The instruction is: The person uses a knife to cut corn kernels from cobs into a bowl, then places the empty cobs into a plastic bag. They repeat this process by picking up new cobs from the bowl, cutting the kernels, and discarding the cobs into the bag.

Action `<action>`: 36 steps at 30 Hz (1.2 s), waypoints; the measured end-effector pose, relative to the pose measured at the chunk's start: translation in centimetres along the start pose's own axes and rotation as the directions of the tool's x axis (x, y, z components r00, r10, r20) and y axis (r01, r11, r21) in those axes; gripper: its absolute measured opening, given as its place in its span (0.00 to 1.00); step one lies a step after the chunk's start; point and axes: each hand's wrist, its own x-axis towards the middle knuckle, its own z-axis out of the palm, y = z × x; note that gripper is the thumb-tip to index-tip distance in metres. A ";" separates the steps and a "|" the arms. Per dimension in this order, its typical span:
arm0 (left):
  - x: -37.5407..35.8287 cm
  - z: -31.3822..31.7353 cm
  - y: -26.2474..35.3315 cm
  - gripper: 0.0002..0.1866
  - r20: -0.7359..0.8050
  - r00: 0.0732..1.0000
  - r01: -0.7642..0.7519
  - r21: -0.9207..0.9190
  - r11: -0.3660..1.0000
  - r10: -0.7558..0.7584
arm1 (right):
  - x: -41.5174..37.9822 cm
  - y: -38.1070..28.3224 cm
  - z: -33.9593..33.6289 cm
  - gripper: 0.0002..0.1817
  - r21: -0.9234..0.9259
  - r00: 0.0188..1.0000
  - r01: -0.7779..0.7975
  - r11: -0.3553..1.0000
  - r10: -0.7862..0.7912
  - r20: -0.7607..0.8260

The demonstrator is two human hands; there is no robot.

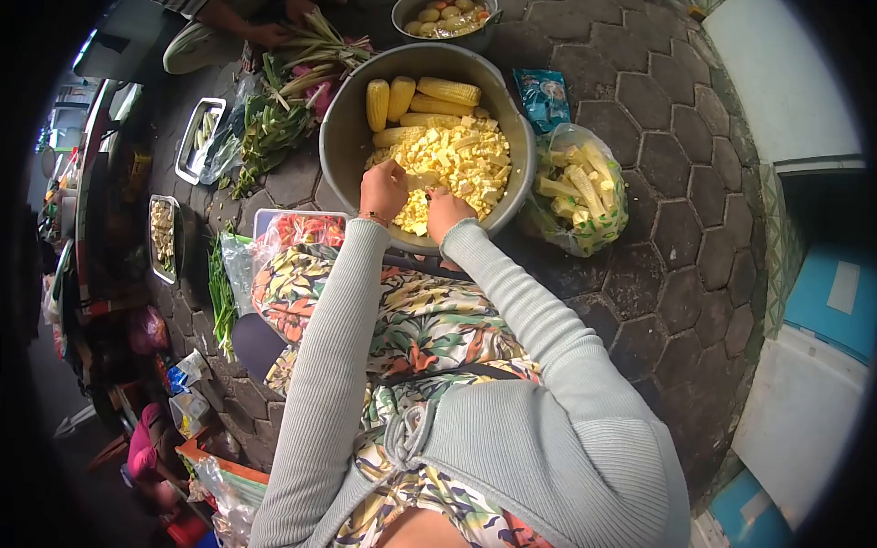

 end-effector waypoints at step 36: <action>0.1 -0.1 0.4 0.14 0.090 0.989 0.121 -0.024 0.992 -0.118 | -0.3 1.4 -0.7 0.14 -0.024 0.999 0.021 1.000 -0.019 0.044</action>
